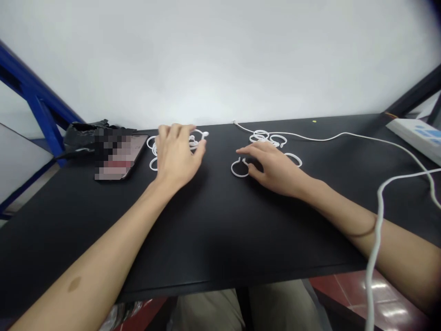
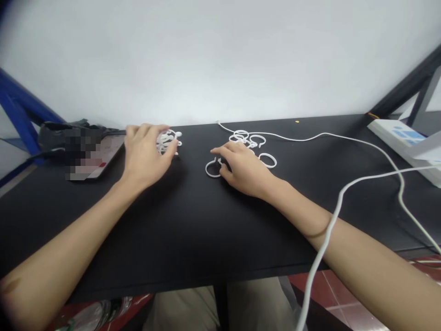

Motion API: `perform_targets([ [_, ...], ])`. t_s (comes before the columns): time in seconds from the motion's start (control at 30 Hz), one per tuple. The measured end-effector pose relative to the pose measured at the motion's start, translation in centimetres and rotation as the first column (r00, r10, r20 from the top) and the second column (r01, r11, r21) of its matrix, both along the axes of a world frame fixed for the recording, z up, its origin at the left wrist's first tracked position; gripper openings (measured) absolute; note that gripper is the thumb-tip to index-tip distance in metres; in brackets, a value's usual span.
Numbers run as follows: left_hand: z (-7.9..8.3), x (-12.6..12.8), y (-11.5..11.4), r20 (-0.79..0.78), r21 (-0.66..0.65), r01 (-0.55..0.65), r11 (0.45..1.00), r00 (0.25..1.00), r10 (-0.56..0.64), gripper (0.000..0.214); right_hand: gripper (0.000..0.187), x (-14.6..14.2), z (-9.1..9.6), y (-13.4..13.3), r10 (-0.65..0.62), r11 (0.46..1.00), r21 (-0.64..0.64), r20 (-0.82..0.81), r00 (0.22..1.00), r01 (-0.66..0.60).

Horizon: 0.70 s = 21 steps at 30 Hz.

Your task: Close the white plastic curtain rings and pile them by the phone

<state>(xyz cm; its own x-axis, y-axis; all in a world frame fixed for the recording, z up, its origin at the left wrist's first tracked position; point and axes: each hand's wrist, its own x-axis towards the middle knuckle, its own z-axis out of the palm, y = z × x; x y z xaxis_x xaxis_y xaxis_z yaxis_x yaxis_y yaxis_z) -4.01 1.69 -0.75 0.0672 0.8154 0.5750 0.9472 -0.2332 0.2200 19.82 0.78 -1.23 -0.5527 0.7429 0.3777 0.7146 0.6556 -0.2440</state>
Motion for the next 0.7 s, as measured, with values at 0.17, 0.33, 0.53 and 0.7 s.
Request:
perform_targets([
  [0.17,-0.2,-1.2,0.5,-0.061,-0.078,-0.158,0.984,0.986,0.154,0.043,0.045,0.3,-0.5,0.2,0.062,0.995,-0.077,0.068,0.996,-0.057],
  [0.33,0.0,-0.1,-0.5,-0.042,-0.068,0.093,0.993,0.995,-0.096,0.037,0.029,-0.1,-0.2,0.1,0.049,0.995,-0.089,0.036,0.998,-0.046],
  [0.53,-0.1,2.2,-2.5,-0.099,-0.27,0.432,0.86,0.877,-0.471,0.038,0.018,-0.6,0.2,-0.2,0.061,0.996,-0.066,0.014,0.998,-0.06],
  [0.7,-0.3,2.4,-2.6,-0.122,-0.349,0.415,0.84,0.869,-0.48,0.033,0.012,-1.1,0.4,-0.6,0.045,0.997,-0.067,-0.034,0.998,-0.047],
])
